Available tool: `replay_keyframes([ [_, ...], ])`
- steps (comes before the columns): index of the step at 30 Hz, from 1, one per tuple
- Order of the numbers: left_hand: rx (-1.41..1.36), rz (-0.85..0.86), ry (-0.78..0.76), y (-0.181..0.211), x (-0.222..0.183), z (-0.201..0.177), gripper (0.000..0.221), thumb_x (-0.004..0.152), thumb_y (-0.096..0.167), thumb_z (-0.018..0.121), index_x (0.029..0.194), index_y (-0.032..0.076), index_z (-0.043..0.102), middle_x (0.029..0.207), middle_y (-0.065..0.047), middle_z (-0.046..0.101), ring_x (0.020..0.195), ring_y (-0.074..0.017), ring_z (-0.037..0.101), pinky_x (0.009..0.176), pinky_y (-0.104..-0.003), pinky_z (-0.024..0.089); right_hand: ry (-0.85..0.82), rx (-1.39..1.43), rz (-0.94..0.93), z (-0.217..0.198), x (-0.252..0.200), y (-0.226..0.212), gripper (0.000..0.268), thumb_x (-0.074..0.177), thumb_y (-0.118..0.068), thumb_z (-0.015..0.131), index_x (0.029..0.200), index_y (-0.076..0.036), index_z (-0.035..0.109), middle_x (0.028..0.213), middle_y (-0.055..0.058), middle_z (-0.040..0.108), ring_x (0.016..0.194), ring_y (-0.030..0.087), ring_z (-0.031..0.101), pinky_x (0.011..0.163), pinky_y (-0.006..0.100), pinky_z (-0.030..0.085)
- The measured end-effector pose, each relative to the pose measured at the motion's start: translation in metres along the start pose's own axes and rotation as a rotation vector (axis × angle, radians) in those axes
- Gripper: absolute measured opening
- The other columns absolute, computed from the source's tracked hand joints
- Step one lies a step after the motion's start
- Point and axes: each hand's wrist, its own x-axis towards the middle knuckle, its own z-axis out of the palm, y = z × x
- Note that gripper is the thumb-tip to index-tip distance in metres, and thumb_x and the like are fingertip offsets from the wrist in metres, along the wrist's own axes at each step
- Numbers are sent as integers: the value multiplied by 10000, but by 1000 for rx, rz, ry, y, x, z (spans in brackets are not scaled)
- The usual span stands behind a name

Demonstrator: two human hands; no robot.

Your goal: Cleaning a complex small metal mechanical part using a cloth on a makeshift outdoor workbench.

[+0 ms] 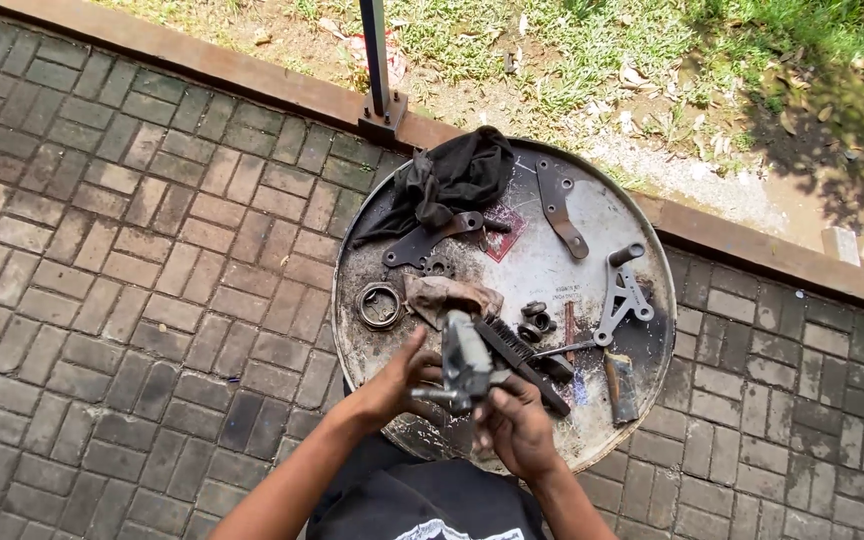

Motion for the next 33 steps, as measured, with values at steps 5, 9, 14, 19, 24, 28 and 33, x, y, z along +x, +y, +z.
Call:
replay_keyframes([
  [5,461,230,186,4,3,19,754,658,695,653,1166,163,487,944,-11,604,823,-144,562,802,-326,498,5,-694,-61,45,-5,-17,458,997,-349,621,658,-41,624,529,77,598,404,150,527,357,294,426],
  [9,742,582,432,7,-3,22,1035,513,929,540,1219,172,516,963,-37,722,875,-204,721,905,-424,619,141,-594,37,38,-1,-11,582,1006,-427,543,602,-13,604,511,133,607,353,167,486,299,305,360],
  [14,1261,1550,352,0,-6,16,586,867,444,679,1242,9,567,1140,-199,684,1038,-379,692,936,-514,551,238,-218,162,-16,-3,46,478,990,-303,613,586,-111,445,413,72,356,294,186,340,274,362,300],
  [19,1624,2009,359,2,-32,40,129,1076,227,628,1182,180,573,1191,-106,745,1207,-315,691,942,-320,436,334,-109,99,-35,-9,51,338,1001,-289,611,727,-124,502,524,55,453,416,172,435,399,339,363],
  [24,1755,1785,73,9,-50,41,348,1153,119,418,1465,208,544,1608,-3,486,1507,-147,468,1281,-316,249,440,3,32,-28,-8,9,205,1012,-275,610,868,-137,559,635,37,549,539,156,528,523,315,426],
  [28,1590,1679,-121,-14,-42,36,306,1102,334,601,1325,152,706,1638,-20,437,1559,-194,356,1313,-367,217,513,84,-18,-12,-2,-29,122,1020,-264,609,981,-148,605,724,22,626,637,143,603,623,296,475],
  [33,866,1890,21,-60,-13,26,310,899,229,823,1081,24,678,1127,-180,721,997,-293,762,904,-368,623,426,46,-6,11,-17,-37,422,1054,-403,533,840,-62,663,404,49,422,294,135,340,283,260,320],
])
